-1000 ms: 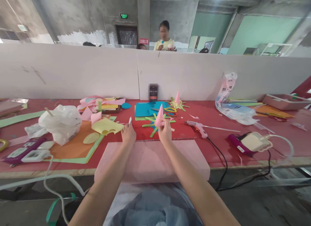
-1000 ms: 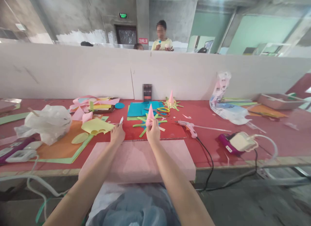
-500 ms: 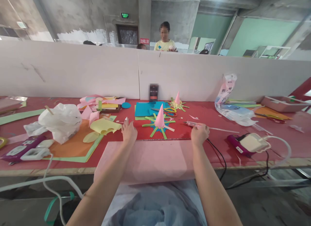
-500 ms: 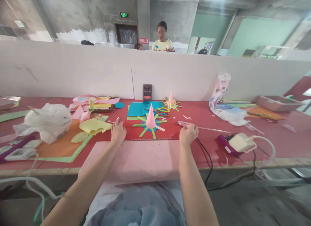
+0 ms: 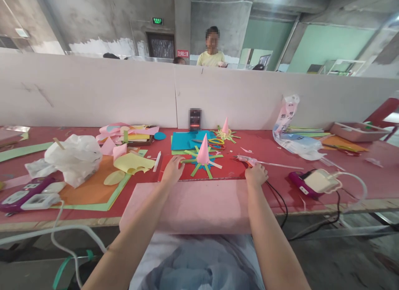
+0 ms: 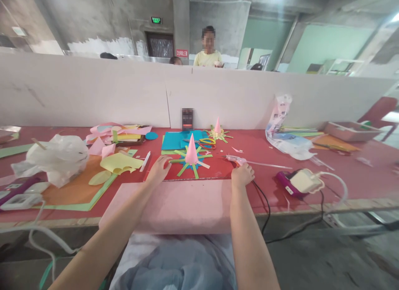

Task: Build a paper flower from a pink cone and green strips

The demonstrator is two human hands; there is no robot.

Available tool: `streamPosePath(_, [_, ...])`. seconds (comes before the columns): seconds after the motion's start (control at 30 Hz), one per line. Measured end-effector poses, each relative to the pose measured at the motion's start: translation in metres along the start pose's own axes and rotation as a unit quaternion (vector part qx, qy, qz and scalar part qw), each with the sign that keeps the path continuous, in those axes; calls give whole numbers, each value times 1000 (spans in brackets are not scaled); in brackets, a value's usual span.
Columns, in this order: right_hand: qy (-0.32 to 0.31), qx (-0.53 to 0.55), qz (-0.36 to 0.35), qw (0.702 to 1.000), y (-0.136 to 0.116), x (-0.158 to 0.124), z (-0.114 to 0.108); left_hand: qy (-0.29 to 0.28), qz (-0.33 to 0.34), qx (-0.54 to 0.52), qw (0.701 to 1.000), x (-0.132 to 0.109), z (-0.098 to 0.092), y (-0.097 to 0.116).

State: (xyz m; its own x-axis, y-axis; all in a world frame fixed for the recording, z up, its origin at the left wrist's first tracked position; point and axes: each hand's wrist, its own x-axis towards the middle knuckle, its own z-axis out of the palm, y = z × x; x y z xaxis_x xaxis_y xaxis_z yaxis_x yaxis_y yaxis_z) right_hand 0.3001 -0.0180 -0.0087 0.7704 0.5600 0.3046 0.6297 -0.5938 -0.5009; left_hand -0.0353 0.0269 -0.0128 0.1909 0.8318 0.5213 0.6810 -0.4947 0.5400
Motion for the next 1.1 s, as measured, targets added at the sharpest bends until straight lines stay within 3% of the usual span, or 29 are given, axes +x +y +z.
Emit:
streamPosePath(0.3, [20,51,11,998,10,8,5,-134,-3,92,987,-2,4,1])
streamPosePath(0.4, [43,113,3,993,8,8,2,-150,14,96,984,-3,2,3])
streamPosePath(0.53, [80,222,-64,970,-7,-3,-5,-139,9,89,986,-3,3,1])
streamPosePath(0.83, [-108,313,-160,930,-53,-47,2,-93,20,42,995,1,4,-3])
streamPosePath(1.1, [-192,209,-70,956,-60,-27,17,-71,27,7,997,2,0,0])
